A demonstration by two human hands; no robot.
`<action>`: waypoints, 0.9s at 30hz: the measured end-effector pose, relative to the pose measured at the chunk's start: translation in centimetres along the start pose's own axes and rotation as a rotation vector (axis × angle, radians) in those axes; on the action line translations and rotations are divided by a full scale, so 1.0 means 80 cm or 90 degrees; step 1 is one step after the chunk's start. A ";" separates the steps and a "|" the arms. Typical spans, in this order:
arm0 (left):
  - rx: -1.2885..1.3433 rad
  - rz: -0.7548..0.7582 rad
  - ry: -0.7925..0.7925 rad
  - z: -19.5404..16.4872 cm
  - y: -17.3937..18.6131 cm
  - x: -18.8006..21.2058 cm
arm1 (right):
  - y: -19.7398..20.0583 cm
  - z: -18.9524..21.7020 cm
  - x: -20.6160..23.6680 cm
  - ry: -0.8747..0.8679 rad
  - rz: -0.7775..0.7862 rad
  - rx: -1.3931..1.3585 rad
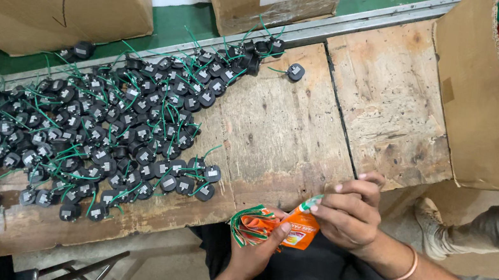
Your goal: The person sits at a factory workbench and packs small black wired components into orange plastic bags, folding each bag closed and placing the filled bags into a cardboard box. They then handle the black components directly, arranging them and coiling their green wires before placing them into the box.
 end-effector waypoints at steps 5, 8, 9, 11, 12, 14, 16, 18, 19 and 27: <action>0.003 -0.038 -0.011 -0.011 -0.002 -0.002 | -0.016 -0.003 0.004 -0.001 0.051 0.067; -0.123 -0.088 -0.125 -0.054 0.005 -0.006 | -0.036 -0.015 0.000 -0.033 0.199 -0.033; -0.194 -0.070 -0.280 -0.087 0.001 -0.002 | -0.040 -0.017 -0.001 -0.053 0.245 -0.115; -0.253 0.000 -0.468 -0.126 -0.012 0.007 | -0.048 -0.017 -0.004 -0.093 0.338 -0.277; -0.240 0.049 -0.500 -0.135 -0.017 0.008 | -0.053 -0.008 -0.003 -0.059 0.407 -0.325; -0.276 0.163 -0.576 -0.149 -0.039 0.013 | -0.059 0.016 0.002 0.013 0.544 -0.418; -0.377 0.297 -0.655 -0.155 -0.067 0.025 | -0.065 0.020 0.006 0.003 0.627 -0.372; -0.395 0.336 -0.606 -0.163 -0.073 0.014 | -0.068 0.021 0.008 0.019 0.675 -0.296; -0.405 0.353 -0.583 -0.167 -0.076 0.011 | -0.067 0.020 0.006 0.043 0.678 -0.243; -0.599 0.181 -0.416 -0.138 -0.100 -0.001 | -0.058 0.033 0.007 0.235 0.701 -0.134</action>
Point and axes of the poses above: each hand's wrist, its own x-axis away from the middle knuckle, its own y-axis out of the back of the hand, z = x × y, the point moved 8 cm from there along -x, towards the middle knuckle, and after that the axes turned 10 degrees about x, right-handed, at the moved point
